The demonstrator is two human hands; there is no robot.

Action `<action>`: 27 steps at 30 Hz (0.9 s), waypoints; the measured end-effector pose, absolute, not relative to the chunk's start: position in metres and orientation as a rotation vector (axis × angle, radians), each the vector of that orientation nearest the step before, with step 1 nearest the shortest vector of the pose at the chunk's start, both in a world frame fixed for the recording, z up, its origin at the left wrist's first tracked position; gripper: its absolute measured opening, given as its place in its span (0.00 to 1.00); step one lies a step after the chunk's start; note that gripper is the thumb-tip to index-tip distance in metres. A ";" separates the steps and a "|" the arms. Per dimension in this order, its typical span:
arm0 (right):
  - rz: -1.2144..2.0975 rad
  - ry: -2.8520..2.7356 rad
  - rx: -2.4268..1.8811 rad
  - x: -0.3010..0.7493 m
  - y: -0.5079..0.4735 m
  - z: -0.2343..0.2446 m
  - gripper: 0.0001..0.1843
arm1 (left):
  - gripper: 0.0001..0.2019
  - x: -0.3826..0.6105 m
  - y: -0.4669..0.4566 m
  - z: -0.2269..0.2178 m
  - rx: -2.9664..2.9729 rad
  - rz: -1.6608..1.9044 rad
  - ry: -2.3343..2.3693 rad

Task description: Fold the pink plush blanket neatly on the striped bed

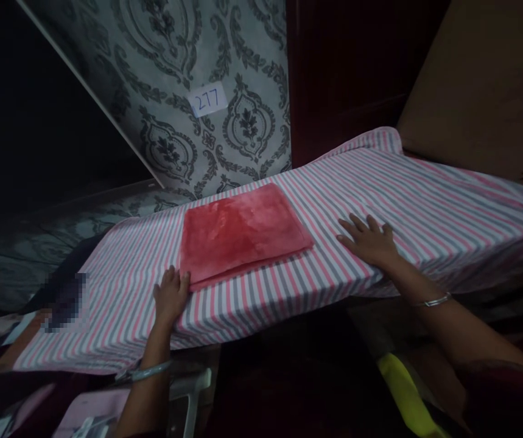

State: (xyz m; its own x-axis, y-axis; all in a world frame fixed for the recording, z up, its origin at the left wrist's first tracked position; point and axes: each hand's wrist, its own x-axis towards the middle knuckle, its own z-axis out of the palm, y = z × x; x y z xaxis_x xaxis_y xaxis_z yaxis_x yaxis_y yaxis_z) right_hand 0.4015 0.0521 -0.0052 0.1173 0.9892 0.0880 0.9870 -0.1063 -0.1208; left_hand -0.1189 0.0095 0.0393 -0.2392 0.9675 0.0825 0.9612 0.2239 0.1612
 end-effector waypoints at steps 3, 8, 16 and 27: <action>0.016 -1.978 -2.215 0.399 0.053 -0.006 0.35 | 0.27 -0.124 0.008 0.036 1.934 0.506 2.390; 0.055 -1.921 -2.147 0.400 0.056 -0.007 0.33 | 0.28 -0.132 0.007 0.032 1.926 0.901 2.207; 0.227 -1.883 -1.866 0.342 0.061 0.016 0.28 | 0.27 -0.123 0.025 0.054 1.038 1.214 1.826; 0.870 -1.614 -1.822 0.293 0.089 0.048 0.24 | 0.27 -0.113 0.048 0.080 0.812 1.180 1.665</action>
